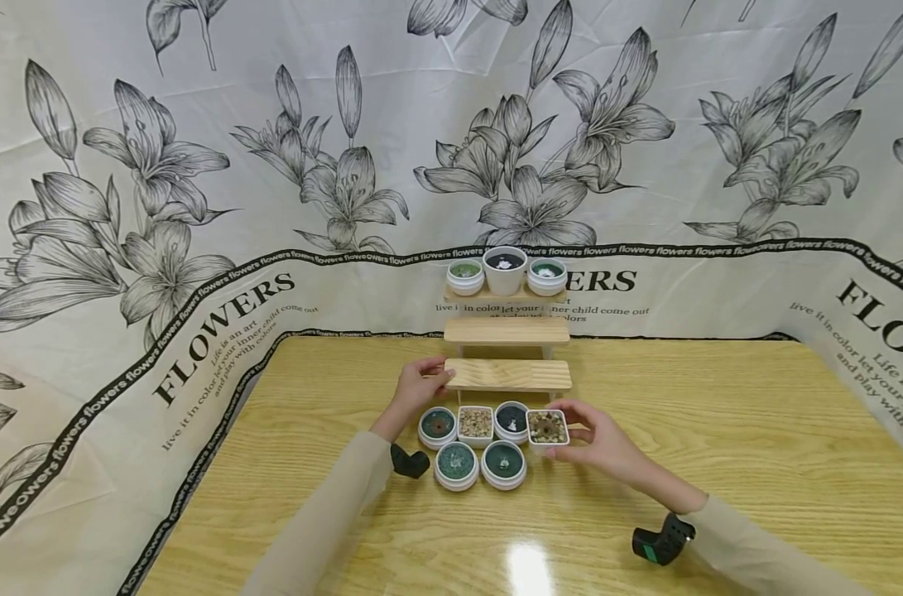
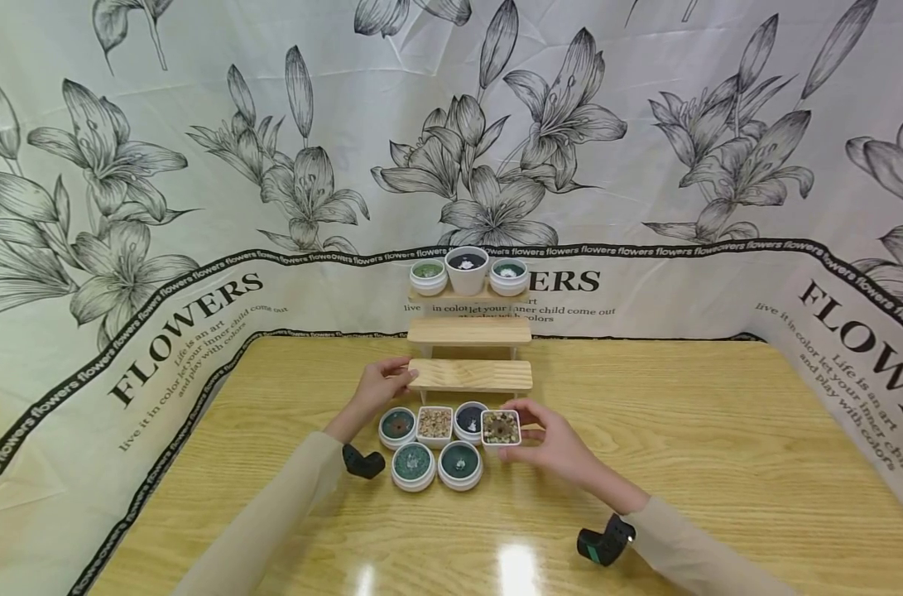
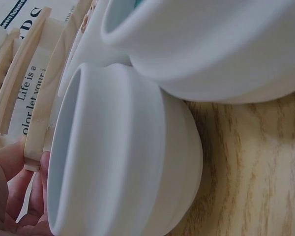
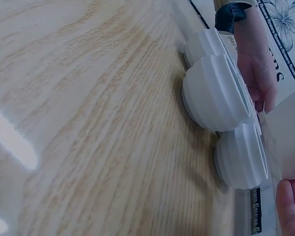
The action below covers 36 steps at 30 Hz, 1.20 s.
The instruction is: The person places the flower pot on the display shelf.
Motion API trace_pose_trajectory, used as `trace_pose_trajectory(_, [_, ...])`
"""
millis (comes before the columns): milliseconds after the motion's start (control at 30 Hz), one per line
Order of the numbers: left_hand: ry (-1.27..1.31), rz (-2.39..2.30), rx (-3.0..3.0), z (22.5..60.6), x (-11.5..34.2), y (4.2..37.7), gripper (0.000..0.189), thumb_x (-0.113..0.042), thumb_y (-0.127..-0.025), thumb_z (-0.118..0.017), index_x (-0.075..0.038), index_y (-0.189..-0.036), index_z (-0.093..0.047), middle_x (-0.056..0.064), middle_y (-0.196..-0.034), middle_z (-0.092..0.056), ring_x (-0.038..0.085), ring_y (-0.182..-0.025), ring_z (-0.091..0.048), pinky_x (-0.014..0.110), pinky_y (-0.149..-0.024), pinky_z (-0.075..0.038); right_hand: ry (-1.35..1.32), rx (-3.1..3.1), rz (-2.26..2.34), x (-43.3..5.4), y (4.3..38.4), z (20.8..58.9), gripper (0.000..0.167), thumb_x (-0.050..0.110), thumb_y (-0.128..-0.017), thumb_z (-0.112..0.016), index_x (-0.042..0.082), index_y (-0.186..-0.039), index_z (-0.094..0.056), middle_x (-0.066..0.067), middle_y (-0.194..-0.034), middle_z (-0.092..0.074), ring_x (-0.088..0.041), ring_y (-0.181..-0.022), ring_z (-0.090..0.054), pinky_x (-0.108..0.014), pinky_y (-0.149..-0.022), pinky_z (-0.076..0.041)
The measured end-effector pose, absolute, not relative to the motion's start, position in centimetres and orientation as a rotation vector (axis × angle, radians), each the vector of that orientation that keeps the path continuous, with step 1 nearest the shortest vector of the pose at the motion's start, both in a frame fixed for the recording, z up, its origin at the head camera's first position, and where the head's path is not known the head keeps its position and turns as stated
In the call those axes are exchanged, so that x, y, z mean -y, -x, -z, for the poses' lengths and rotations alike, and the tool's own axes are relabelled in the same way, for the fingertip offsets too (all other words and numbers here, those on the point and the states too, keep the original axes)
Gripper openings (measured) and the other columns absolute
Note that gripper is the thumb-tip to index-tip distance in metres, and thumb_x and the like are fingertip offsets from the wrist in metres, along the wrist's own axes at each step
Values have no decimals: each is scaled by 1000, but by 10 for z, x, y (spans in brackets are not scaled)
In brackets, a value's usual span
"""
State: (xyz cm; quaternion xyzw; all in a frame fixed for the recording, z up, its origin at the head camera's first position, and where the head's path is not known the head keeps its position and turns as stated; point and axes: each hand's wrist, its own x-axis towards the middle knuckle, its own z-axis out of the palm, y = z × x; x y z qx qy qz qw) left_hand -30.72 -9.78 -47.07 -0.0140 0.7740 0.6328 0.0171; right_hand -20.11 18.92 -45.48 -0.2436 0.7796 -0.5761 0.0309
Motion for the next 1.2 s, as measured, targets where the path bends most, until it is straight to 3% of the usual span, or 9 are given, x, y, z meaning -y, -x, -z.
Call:
trace_pose_trajectory(633, [56,-1949,-2393,471,96,305,40,-7,-88,-68,5,-125,-60,13,-98,-62,4,-60,-56,20,-59,-57,667,-2435,1783,-173,231,436,59,0,-75,-78,-9,-127,-50,-23,-116,-57,-4,-96,-58,-15,-87,-52])
trace_pose_trajectory(833, [68,-1954,-2375,469,96,306,40,-8,-89,-68,5,-126,-59,12,-98,-62,4,-60,-56,18,-58,-56,625,-2441,1756,-170,244,426,60,3,-76,-78,-6,-128,-51,-25,-117,-58,-14,-100,-59,-16,-87,-52])
trace_pose_trajectory(1200, [101,-1942,-2376,468,97,307,40,-9,-89,-68,2,-126,-61,11,-97,-61,5,-62,-56,18,-59,-56,581,-2458,1731,-158,261,417,60,6,-76,-79,-3,-129,-52,-23,-118,-59,-31,-109,-58,-28,-93,-53])
